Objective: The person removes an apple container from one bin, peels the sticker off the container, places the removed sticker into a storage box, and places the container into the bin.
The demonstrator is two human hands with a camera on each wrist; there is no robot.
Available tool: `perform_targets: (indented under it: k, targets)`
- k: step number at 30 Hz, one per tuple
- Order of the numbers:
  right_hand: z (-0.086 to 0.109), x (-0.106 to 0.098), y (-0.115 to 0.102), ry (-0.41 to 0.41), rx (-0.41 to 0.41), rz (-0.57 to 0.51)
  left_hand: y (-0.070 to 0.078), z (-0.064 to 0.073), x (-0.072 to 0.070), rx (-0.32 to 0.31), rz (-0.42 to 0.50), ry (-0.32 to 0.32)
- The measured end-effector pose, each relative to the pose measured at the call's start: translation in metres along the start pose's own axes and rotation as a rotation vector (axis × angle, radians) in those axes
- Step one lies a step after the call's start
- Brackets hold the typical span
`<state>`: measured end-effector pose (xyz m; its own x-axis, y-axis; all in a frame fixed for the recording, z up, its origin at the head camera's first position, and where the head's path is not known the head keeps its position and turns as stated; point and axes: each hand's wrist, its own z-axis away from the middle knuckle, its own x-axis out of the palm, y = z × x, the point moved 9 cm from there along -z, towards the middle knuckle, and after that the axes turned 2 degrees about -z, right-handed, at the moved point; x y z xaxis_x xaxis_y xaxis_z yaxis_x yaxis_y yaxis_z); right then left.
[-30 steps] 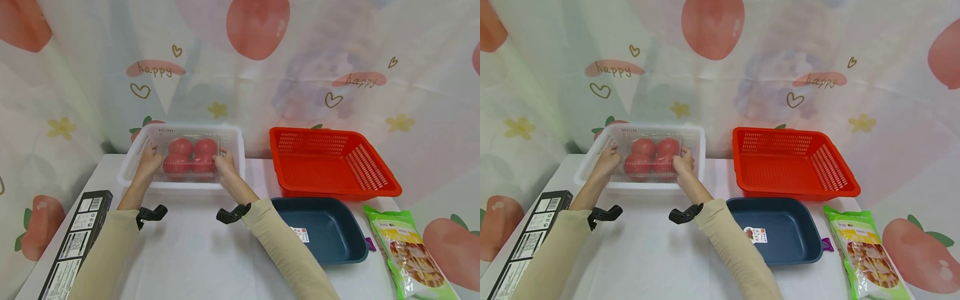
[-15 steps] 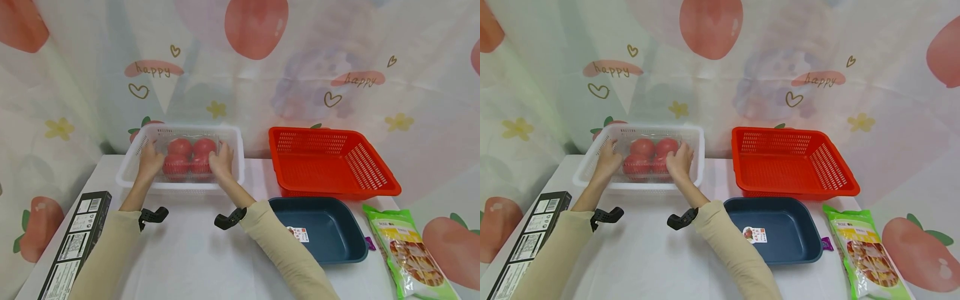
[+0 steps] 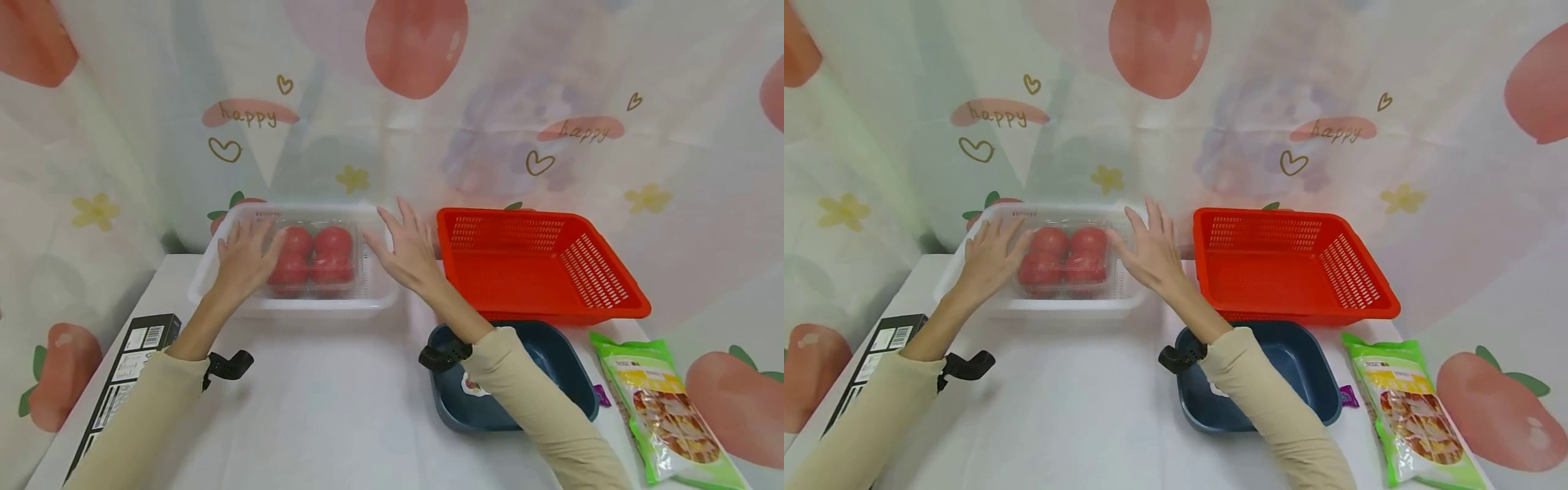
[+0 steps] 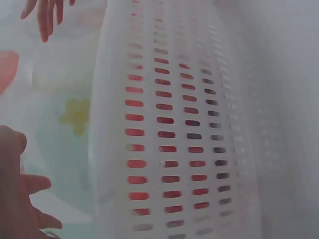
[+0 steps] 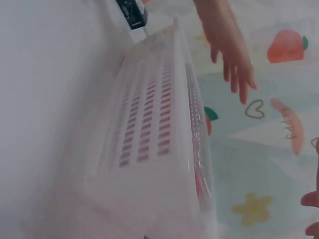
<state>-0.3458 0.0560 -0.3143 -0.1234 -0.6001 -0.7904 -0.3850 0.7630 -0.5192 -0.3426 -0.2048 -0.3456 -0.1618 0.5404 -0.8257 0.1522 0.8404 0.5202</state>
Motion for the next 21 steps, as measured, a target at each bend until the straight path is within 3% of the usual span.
perform_targets:
  k: [8, 14, 21]
  targets:
    - [0.040, -0.026, 0.025, -0.102, -0.040, 0.218, 0.023, 0.027, -0.005, 0.124, -0.185, -0.059]
    - [0.071, -0.037, 0.038, -0.125, -0.061, 0.297, 0.027, 0.065, -0.004, 0.176, -0.237, -0.089]
    - [0.108, -0.041, 0.053, -0.180, 0.006, 0.360, 0.032, 0.111, 0.001, 0.233, -0.332, -0.096]
